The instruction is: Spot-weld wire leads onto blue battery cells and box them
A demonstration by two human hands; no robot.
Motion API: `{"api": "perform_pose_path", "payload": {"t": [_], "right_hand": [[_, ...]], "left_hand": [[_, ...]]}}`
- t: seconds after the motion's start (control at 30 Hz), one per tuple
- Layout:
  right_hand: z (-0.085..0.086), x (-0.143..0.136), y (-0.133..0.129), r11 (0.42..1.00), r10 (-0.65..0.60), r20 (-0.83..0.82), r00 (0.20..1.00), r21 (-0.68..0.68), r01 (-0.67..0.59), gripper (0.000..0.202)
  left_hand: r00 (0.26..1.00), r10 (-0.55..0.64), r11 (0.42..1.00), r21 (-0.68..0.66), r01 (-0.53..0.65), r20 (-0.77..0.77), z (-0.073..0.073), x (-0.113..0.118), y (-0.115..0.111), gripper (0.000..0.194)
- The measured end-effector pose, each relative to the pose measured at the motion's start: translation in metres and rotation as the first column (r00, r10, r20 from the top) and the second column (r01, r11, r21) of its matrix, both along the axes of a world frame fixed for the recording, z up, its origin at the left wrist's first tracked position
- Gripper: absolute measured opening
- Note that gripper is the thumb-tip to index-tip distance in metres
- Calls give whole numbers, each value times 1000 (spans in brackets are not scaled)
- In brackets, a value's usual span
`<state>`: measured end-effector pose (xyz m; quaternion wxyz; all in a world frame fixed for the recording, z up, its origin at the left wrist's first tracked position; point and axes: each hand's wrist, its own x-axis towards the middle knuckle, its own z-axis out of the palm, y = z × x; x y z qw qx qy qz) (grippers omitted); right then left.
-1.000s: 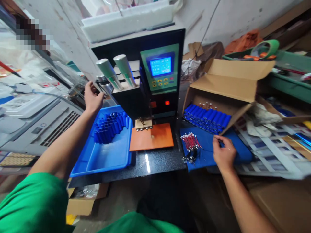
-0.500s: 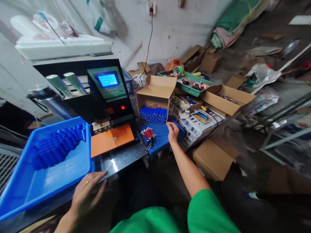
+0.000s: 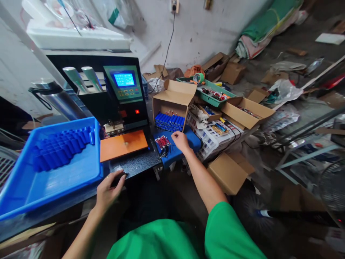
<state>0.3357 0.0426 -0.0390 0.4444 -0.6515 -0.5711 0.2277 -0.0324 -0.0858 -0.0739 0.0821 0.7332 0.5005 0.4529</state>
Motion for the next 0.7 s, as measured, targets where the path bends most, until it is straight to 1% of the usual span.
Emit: {"api": "perform_pose_path", "payload": {"t": [0.1,0.27,0.4,0.53,0.63,0.7], "right_hand": [[6,-21,11,993,100,134,986,-82,-90,15],[14,-46,32,966,240,244,939,-155,-207,16],[18,-57,46,951,259,316,913,-247,-185,17],[14,-64,55,936,265,352,898,-318,-151,18],[8,-67,57,935,249,347,904,-330,-131,15],[5,-66,58,945,221,302,927,-303,-127,13]], "left_hand": [[999,30,999,-37,-29,18,1,1,0,25],[998,52,996,-75,-49,44,4,4,-1,28],[996,69,994,-89,-63,60,5,6,-2,28],[996,65,994,-90,-59,65,5,5,-3,27],[996,65,995,-86,-60,63,5,5,-3,26],[996,60,996,-73,-55,64,5,5,-3,25]]}}
